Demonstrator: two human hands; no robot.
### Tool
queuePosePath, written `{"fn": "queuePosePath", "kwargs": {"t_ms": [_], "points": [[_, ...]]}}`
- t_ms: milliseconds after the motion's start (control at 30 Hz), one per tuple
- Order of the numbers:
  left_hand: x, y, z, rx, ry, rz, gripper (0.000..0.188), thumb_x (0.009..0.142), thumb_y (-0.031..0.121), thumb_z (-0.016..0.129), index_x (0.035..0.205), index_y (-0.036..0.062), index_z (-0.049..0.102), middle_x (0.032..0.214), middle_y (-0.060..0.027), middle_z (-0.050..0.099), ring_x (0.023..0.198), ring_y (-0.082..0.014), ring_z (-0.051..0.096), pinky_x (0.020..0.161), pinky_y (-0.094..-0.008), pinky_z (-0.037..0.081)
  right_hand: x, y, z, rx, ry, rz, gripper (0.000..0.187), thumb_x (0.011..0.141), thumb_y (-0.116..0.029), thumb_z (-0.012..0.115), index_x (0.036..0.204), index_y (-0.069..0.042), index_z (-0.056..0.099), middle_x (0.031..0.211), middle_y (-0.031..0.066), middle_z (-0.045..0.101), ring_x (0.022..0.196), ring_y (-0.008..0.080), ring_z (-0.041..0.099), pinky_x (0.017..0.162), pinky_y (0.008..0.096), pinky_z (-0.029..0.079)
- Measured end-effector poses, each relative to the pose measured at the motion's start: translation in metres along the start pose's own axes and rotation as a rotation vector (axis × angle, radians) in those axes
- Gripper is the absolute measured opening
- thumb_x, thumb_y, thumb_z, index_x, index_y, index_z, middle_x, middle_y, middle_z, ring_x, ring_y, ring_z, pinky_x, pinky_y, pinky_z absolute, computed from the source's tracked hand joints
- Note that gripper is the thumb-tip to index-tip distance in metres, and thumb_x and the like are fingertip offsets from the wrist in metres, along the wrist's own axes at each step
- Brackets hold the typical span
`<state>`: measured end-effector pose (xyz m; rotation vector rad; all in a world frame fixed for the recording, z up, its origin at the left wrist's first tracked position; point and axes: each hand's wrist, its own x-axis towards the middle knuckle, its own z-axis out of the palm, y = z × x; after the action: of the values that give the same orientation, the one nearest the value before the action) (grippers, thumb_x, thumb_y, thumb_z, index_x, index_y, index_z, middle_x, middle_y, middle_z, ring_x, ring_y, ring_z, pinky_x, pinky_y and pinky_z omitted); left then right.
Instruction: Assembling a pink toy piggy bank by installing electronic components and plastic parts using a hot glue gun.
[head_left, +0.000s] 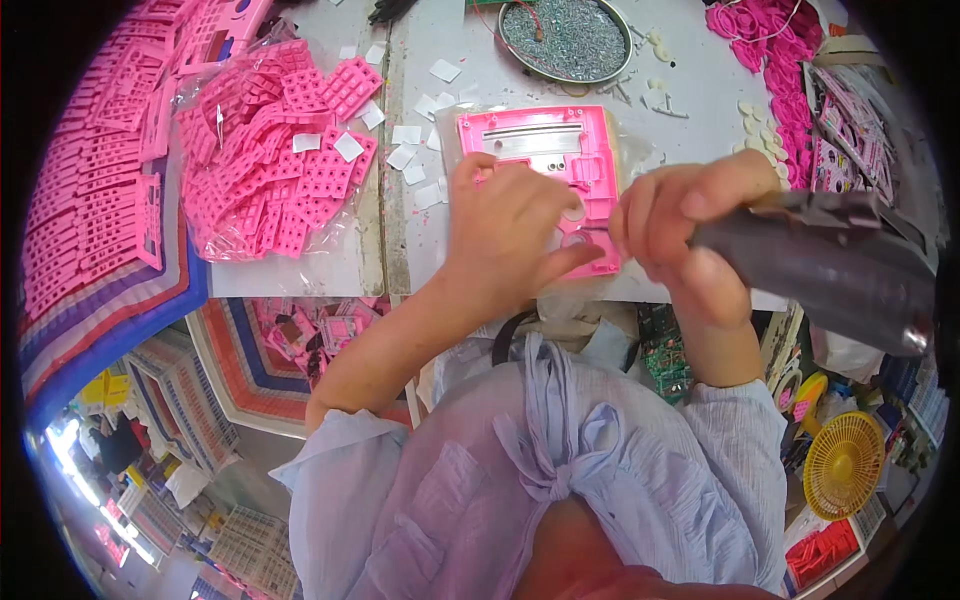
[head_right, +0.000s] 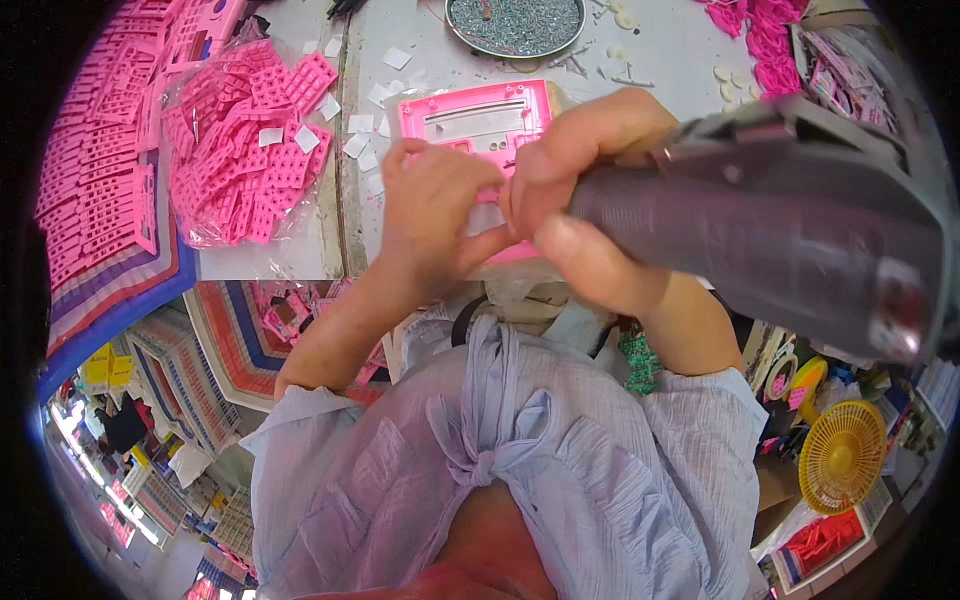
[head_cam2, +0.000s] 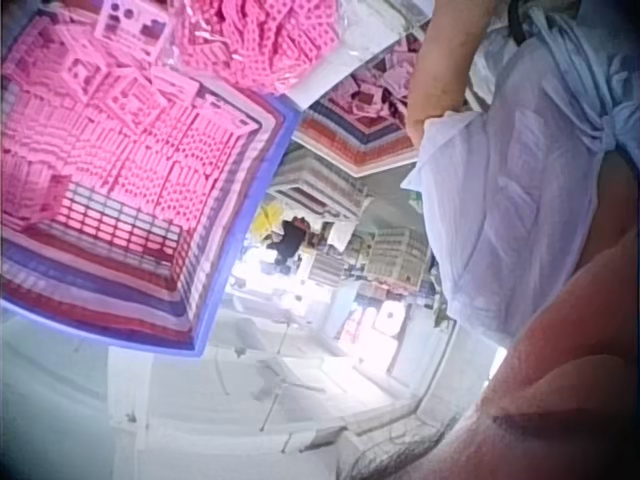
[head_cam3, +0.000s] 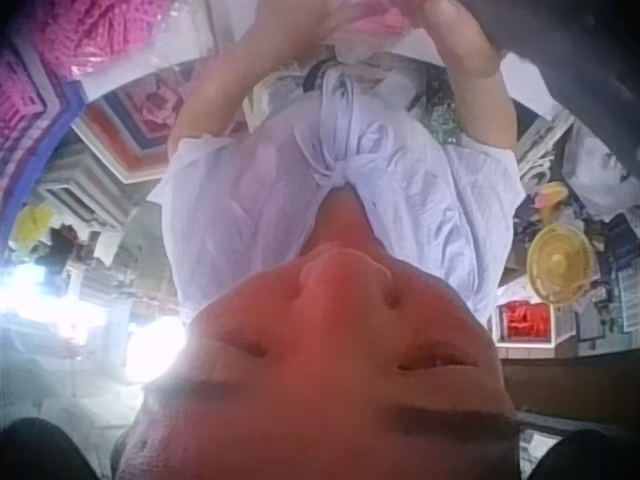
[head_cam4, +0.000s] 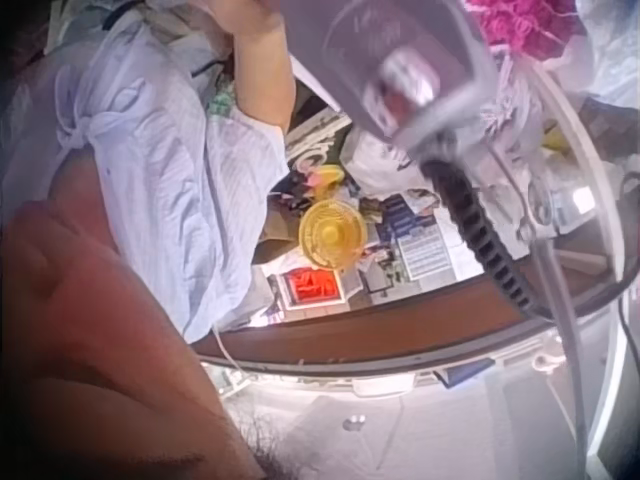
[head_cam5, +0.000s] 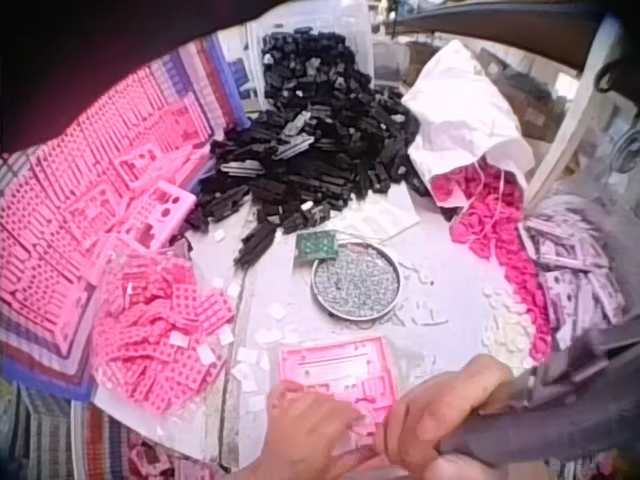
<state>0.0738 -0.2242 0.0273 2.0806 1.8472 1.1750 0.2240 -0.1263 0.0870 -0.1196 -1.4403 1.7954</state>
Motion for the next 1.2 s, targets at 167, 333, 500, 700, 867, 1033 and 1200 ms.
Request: {"fn": "queuePosePath", "kwargs": {"t_ms": [167,333,500,700,867,1033,1200], "points": [[-0.005,-0.018,0.003,0.031,-0.116,0.192,0.035,0.071,0.039,0.082,0.09,0.013,0.07,0.102,0.0008,0.065,0.102,-0.02,0.06,0.098,-0.0462,0.037,-0.006,0.026,-0.021,-0.088,0.022,-0.012,0.03,0.093,-0.017,0.067,0.11,-0.005,0.046,0.062,0.0029,0.048,0.054,0.0137,0.044,0.051,0.0327,0.04],[-0.006,-0.019,0.003,0.126,-0.222,0.289,0.028,0.074,0.036,0.078,0.089,0.0137,0.072,0.101,0.0017,0.065,0.103,-0.0192,0.059,0.102,-0.0493,0.037,-0.017,0.048,-0.032,-0.403,-0.099,0.017,0.024,0.092,-0.009,0.066,0.103,-0.005,0.044,0.066,0.0051,0.051,0.056,0.0149,0.047,0.055,0.0343,0.044],[-0.004,-0.017,0.01,0.075,-0.155,0.282,0.011,0.075,0.029,0.073,0.076,0.0173,0.073,0.085,0.0033,0.062,0.096,-0.0184,0.059,0.098,-0.0495,0.04,-0.018,0.045,-0.025,-0.486,-0.18,0.044,0.024,0.091,-0.007,0.068,0.097,-0.006,0.045,0.073,0.0075,0.055,0.062,0.015,0.051,0.059,0.0333,0.047],[0.011,-0.043,-0.018,-0.001,-0.308,0.208,0.028,0.074,0.033,0.077,0.093,0.0133,0.071,0.104,-0.0019,0.068,0.105,-0.0229,0.06,0.092,-0.0523,0.041,0.011,0.034,-0.036,0.079,0.016,0.055,0.045,0.088,-0.011,0.067,0.125,0.0,0.045,0.066,0.0018,0.049,0.05,0.0105,0.044,0.048,0.0296,0.039],[0.049,-0.126,-0.096,0.747,-0.017,-0.149,0.03,0.082,0.035,0.075,0.093,0.0082,0.07,0.099,-0.0099,0.071,0.097,-0.0319,0.065,0.093,-0.0548,0.04,0.039,-0.011,-0.059,0.028,0.038,-0.037,0.039,0.091,-0.007,0.061,0.128,0.001,0.048,0.066,0.0032,0.049,0.054,0.0107,0.042,0.054,0.0305,0.039],[0.058,-0.147,-0.109,0.81,-0.353,-0.418,0.031,0.087,0.035,0.072,0.096,0.005,0.072,0.094,-0.0132,0.072,0.097,-0.0327,0.067,0.095,-0.0538,0.041,0.05,-0.019,-0.067,-0.209,0.177,0.004,0.041,0.092,-0.008,0.064,0.13,0.002,0.05,0.075,0.0057,0.055,0.065,0.0142,0.053,0.062,0.0329,0.046],[0.048,-0.149,-0.126,0.501,-0.143,-0.344,0.027,0.09,0.027,0.07,0.1,0.0028,0.073,0.091,-0.015,0.072,0.086,-0.0301,0.069,0.083,-0.0455,0.05,0.036,-0.02,-0.065,-0.728,0.445,-0.202,0.058,0.087,-0.003,0.075,0.137,0.002,0.046,0.117,0.0142,0.06,0.109,0.0227,0.06,0.09,0.0419,0.053]]}}
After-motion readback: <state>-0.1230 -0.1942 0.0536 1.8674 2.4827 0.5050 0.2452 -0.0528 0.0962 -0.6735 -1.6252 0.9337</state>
